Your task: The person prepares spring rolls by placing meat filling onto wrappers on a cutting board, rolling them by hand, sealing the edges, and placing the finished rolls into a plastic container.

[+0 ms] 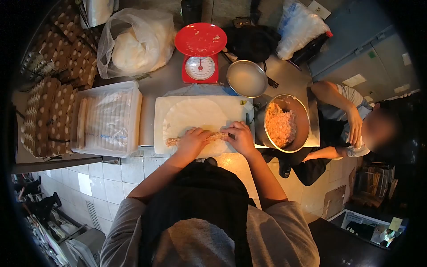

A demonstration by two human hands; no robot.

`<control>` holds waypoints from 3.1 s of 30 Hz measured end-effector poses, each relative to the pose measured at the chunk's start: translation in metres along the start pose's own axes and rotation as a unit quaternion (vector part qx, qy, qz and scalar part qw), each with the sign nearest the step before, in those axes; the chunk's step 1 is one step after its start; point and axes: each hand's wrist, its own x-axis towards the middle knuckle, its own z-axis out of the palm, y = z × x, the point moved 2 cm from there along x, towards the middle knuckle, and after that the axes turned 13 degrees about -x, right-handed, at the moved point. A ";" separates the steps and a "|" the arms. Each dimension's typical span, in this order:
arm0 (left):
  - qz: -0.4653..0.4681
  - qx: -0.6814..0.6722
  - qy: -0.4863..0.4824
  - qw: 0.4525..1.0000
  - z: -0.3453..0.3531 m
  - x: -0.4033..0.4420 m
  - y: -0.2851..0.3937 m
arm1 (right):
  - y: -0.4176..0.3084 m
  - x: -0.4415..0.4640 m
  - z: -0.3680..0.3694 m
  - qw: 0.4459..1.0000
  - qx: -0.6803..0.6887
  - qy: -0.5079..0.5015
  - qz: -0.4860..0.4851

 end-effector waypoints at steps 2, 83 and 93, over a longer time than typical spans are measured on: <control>-0.018 0.012 -0.008 1.000 -0.025 -0.016 -0.010 | 0.001 -0.002 0.002 1.000 0.004 0.000 0.004; 0.001 -0.032 0.033 0.999 -0.063 -0.057 -0.023 | -0.098 0.028 0.032 0.985 0.006 -0.054 -0.164; -0.040 -0.030 0.056 0.997 -0.062 -0.080 -0.043 | -0.112 0.025 0.055 0.986 -0.023 -0.017 -0.167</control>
